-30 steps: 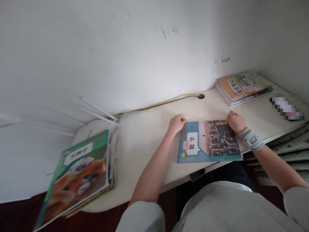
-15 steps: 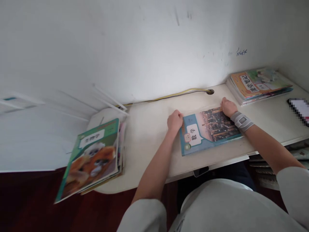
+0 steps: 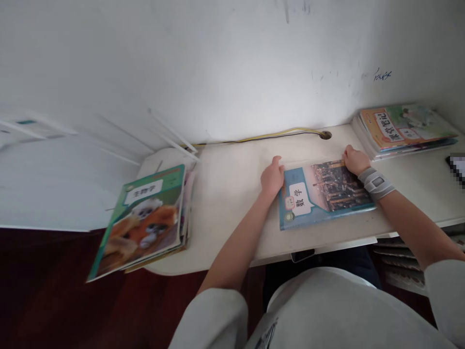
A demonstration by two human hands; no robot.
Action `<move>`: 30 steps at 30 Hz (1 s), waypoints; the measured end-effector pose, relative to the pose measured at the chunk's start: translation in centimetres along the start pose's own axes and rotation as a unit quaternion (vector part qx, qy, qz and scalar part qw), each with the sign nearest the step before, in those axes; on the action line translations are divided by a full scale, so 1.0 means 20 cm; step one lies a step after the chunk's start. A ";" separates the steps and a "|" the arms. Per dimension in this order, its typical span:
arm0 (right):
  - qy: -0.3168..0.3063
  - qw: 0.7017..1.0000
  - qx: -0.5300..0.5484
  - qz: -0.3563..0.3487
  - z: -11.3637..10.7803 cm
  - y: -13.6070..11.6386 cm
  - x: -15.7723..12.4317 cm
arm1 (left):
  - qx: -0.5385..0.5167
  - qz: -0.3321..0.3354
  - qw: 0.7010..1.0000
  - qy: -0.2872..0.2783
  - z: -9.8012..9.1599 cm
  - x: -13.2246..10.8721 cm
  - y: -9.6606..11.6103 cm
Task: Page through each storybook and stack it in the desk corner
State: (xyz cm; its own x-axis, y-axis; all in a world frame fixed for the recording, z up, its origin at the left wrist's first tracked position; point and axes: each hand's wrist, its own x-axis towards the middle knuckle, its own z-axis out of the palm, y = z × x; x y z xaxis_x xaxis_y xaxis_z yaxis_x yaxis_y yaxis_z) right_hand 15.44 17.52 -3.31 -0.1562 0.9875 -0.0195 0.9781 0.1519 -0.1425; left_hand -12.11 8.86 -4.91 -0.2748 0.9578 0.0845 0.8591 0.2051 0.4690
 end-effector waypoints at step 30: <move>-0.055 0.973 -0.126 -0.188 -0.06 -0.31 0.01 | -0.178 -0.021 0.983 -0.047 -0.12 -0.01 -0.04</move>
State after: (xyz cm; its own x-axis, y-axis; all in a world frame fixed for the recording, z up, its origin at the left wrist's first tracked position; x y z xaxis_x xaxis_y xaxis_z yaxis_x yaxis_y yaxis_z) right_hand 9.50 16.82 -1.32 -0.5091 0.8523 -0.1198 0.8499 0.5198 0.0864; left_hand -13.76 8.06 -3.09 -0.2509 0.9679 -0.0158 0.6379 0.1776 0.7494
